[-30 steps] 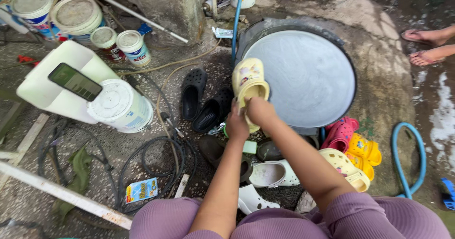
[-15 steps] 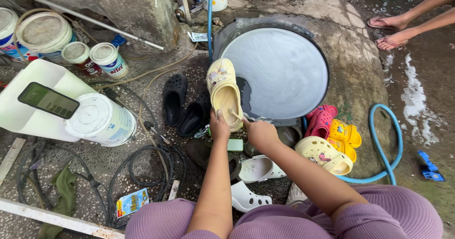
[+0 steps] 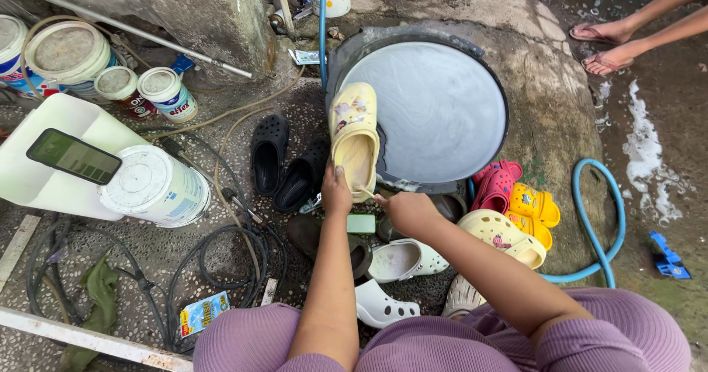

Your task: The person washes a shoe by hand using a brush and soapy water in a basin.

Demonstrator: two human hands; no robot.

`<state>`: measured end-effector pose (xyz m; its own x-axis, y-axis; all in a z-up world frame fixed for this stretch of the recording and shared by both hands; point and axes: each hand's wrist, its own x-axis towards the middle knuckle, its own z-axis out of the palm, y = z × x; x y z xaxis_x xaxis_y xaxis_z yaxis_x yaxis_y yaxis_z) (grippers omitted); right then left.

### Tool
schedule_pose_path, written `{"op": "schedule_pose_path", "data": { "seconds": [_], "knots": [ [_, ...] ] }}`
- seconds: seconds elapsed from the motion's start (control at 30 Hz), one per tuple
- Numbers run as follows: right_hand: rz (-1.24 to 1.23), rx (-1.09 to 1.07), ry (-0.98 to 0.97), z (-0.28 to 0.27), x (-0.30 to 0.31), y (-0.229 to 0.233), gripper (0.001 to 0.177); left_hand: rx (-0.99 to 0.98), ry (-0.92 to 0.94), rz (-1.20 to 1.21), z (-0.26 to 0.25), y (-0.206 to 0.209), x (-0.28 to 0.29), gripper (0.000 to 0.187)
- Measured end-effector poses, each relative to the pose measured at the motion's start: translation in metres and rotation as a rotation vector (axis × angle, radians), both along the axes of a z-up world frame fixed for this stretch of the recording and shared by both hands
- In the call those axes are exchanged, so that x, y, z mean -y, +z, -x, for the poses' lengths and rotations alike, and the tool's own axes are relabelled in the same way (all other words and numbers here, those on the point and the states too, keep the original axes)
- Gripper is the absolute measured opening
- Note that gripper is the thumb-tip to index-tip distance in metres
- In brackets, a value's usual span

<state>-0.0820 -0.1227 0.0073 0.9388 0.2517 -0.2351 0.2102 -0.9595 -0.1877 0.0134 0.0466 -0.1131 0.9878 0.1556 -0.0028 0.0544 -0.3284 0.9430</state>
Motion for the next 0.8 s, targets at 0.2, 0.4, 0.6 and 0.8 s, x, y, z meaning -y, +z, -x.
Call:
{"op": "schedule_pose_path", "data": {
  "seconds": [0.2,0.4,0.6,0.8],
  "knots": [
    [-0.339,-0.021,-0.06,-0.002,-0.014,-0.038,0.027,0.004,-0.118,0.114,-0.007,-0.018,0.003,0.05],
    [0.06,-0.093,0.103,-0.003,0.011,0.003,0.036,0.066,-0.141,0.064,-0.006,0.003,0.003,0.043],
    [0.235,-0.019,0.18,-0.009,0.033,0.013,0.041,0.011,-0.216,-0.202,-0.009,0.035,0.005,0.043],
    [-0.422,-0.006,0.146,-0.006,0.026,-0.053,0.025,0.062,-0.168,-0.139,-0.004,0.01,0.011,0.041]
  ]
}}
